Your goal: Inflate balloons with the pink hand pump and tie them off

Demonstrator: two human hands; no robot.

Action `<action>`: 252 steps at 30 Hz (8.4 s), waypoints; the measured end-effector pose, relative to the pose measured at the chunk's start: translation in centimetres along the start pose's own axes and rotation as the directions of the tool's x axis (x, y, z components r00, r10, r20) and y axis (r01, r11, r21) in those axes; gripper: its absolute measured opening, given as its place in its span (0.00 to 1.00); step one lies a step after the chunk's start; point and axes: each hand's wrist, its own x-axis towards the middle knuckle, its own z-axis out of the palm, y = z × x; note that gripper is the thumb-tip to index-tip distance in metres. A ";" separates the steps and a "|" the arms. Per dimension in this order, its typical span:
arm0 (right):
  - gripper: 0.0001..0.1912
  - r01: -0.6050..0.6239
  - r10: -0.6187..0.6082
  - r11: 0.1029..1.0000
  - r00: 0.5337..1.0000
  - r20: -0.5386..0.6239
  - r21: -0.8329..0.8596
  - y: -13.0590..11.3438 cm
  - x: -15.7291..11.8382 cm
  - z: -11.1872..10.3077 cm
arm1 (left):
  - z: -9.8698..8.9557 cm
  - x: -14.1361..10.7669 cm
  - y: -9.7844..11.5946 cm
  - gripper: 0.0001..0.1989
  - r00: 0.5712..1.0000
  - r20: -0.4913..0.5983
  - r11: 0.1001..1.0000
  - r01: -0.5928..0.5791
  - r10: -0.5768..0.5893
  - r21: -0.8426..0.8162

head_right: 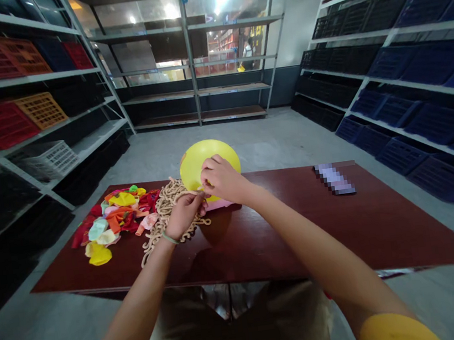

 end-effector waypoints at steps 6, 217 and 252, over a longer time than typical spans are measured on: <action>0.05 -0.002 0.018 0.995 0.985 -0.173 0.097 -0.5 -2.0 2.0 | -0.1 0.3 0.0 0.18 0.986 -0.013 0.842 0.133 -0.164 -0.522; 0.23 -0.490 0.467 0.845 0.871 -0.151 -0.216 2.9 -11.7 11.3 | -5.8 3.5 -8.1 0.13 0.890 -0.255 0.122 -0.225 -0.379 -0.967; 0.28 -0.311 0.308 0.920 0.950 -0.050 -0.238 0.0 -10.9 11.8 | -2.5 3.8 -7.5 0.13 0.870 -0.448 0.389 -0.348 -0.204 -0.853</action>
